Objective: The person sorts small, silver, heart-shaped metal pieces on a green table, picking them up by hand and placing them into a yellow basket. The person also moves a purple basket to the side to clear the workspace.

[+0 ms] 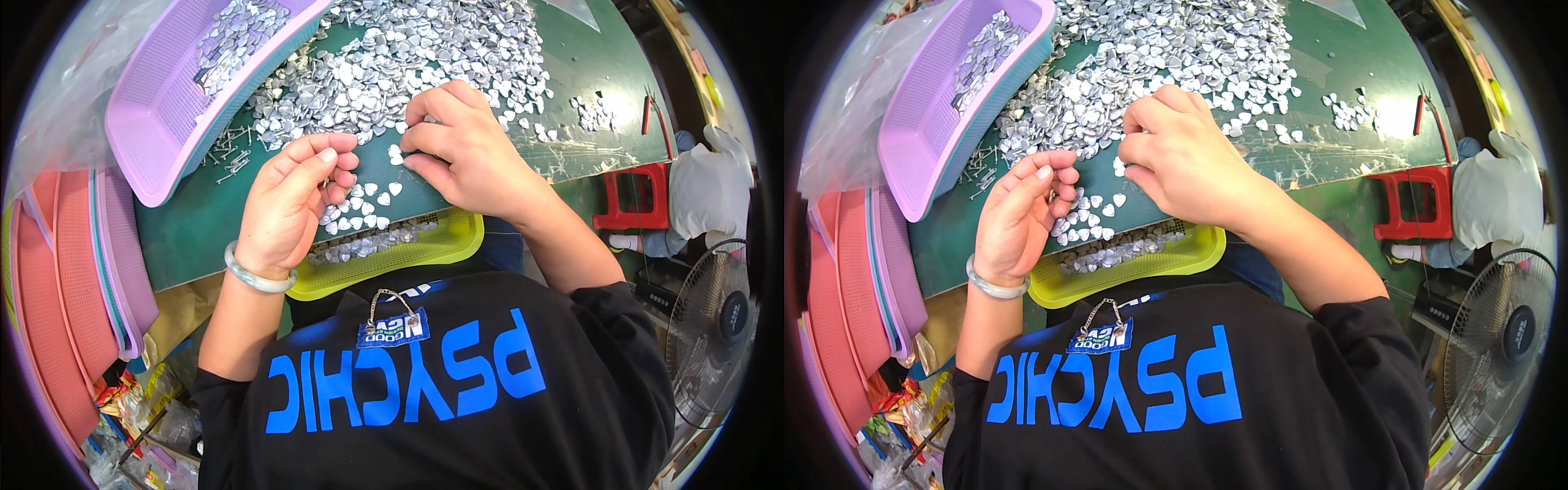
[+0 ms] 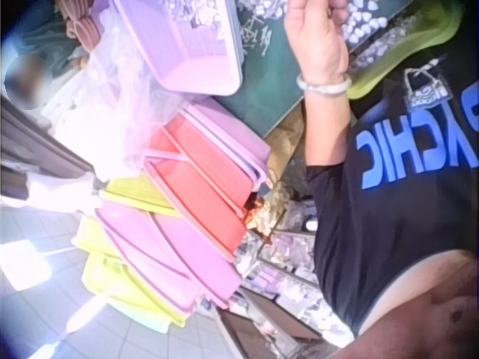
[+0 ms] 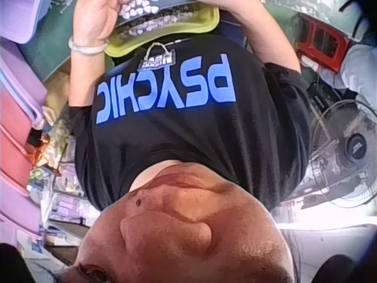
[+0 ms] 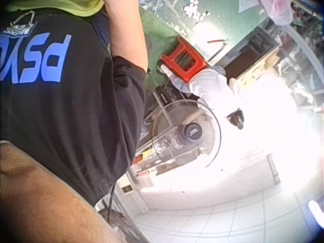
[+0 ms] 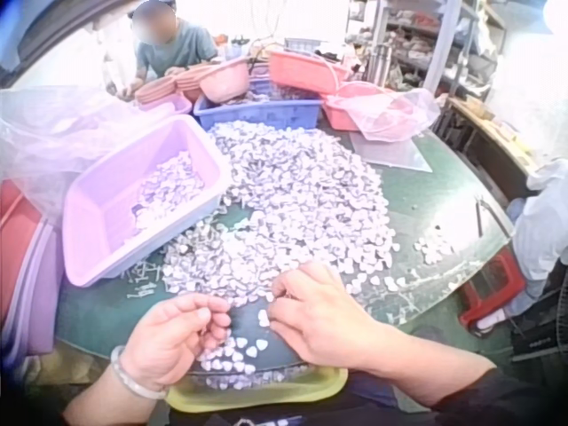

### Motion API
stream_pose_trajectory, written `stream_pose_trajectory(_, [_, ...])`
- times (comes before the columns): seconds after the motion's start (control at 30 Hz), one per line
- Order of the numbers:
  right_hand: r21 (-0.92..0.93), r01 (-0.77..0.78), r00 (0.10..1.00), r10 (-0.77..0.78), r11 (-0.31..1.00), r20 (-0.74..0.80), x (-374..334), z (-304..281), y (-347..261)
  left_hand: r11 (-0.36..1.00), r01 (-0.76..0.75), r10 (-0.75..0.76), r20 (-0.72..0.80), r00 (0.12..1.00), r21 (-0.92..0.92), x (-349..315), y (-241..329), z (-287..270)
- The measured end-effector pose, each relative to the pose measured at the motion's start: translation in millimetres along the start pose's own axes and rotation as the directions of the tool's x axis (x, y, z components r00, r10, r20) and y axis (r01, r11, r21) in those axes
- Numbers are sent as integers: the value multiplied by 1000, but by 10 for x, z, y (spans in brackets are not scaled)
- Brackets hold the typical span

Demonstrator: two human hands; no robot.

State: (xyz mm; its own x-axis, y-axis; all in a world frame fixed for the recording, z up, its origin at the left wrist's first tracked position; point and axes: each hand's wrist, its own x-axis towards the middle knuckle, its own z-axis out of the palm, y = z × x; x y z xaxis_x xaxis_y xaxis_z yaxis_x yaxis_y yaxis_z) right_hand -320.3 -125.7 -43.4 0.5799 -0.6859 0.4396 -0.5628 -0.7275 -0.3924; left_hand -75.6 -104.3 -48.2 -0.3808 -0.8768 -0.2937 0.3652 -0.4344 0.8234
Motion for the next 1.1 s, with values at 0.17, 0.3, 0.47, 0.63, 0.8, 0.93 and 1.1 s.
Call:
stream_pose_trajectory(0.17, [-38, 21, 1000, -21, 999, 7, 0, 78, -19, 1000, -3, 3, -7, 1000, 25, -5, -14, 10])
stream_pose_trajectory(0.3, [-34, 11, 1000, -12, 999, -24, -19, 118, 6, 998, -9, 9, -6, 1000, 64, -9, -30, 11])
stream_pose_trajectory(0.47, [-9, 32, 999, -32, 999, -34, -9, 102, -41, 998, -16, 16, 3, 1000, 68, -8, -38, 0])
stream_pose_trajectory(0.63, [32, 42, 999, -42, 999, 21, 20, 101, -55, 998, -33, 32, 18, 999, 49, -12, -49, -21])
stream_pose_trajectory(0.8, [107, 52, 997, -57, 993, 44, -23, 78, -76, 995, -65, 65, -7, 998, -78, -28, -60, -44])
stream_pose_trajectory(0.93, [130, 42, 999, -39, 991, -29, -99, -1, -11, 990, -106, 103, -42, 994, -95, -79, -38, -70])
stream_pose_trajectory(1.1, [50, -29, 999, 30, 998, -24, -113, -8, -1, 994, -97, 102, -93, 990, 58, -124, 46, -99])
